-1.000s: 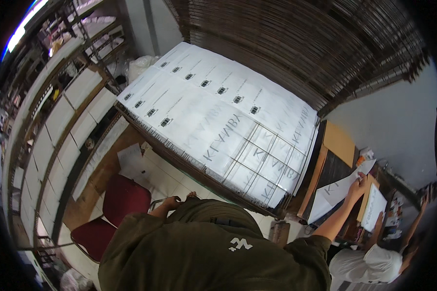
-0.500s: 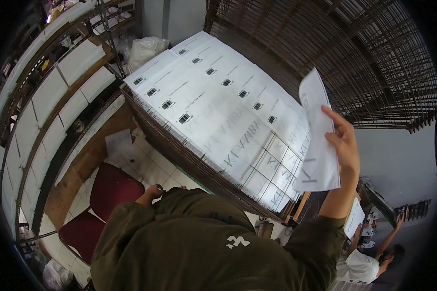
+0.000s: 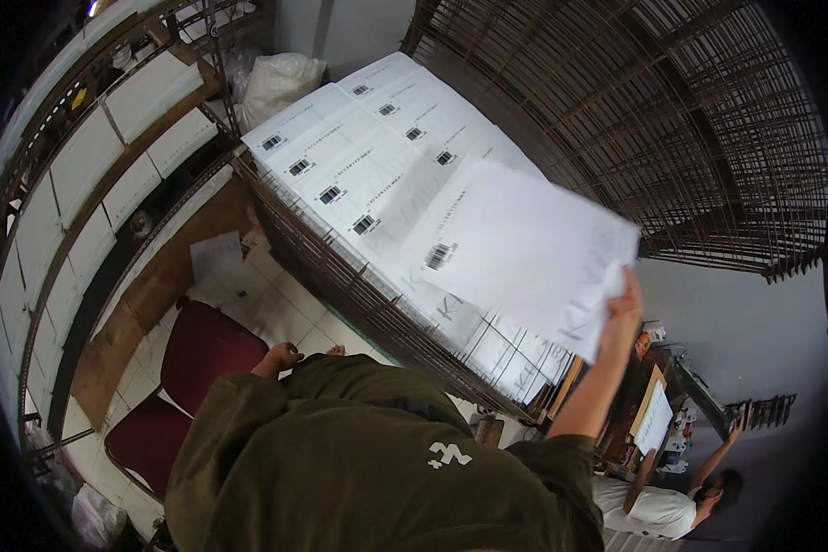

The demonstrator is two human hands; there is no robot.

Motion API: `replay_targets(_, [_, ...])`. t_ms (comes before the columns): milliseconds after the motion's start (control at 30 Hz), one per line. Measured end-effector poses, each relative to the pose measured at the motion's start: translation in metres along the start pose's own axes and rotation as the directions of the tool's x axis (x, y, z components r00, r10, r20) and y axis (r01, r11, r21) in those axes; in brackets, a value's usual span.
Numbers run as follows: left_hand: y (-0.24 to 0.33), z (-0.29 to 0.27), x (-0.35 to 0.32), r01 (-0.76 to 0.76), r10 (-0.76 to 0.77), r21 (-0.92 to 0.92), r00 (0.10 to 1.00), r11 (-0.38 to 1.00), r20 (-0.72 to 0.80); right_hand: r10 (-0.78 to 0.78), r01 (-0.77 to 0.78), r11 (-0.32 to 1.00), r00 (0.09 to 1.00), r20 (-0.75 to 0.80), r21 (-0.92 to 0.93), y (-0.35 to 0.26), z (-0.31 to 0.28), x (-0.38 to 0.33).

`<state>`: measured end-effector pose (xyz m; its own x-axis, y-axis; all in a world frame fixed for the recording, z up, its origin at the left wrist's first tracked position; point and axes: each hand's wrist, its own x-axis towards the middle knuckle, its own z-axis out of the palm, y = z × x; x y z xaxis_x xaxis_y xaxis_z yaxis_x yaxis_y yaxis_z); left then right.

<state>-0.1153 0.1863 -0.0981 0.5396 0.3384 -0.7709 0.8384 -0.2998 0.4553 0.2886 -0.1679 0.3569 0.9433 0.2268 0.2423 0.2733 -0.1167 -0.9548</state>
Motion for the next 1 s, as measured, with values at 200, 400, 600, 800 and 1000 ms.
replay_targets(200, [-0.02, 0.002, 0.012, -0.029, 0.029, 0.077, 1.0, 0.997, 0.0, 0.338, -0.331, 0.906, 0.941, 0.022, 0.265, 0.171, 0.008, -0.062])
replay_targets(400, [-0.019, -0.032, 0.024, -0.01, 0.011, 0.075, 1.0, 0.997, -0.009, 0.322, -0.31, 0.926, 0.947, -0.02, 0.215, 0.206, 0.03, -0.086])
replay_targets(600, [0.008, -0.036, 0.009, -0.027, 0.028, 0.08, 1.0, 0.996, -0.013, 0.337, -0.332, 0.929, 0.941, -0.003, 0.166, 0.206, 0.037, -0.09])
replay_targets(800, [0.022, -0.025, -0.015, -0.031, 0.031, 0.072, 0.999, 0.997, -0.009, 0.341, -0.342, 0.934, 0.94, 0.022, 0.106, 0.201, 0.041, -0.089])
replay_targets(1000, [0.003, -0.019, -0.009, -0.04, 0.042, 0.068, 0.999, 0.997, -0.031, 0.221, -0.22, 0.975, 0.975, 0.011, -0.023, 0.216, 0.038, -0.08])
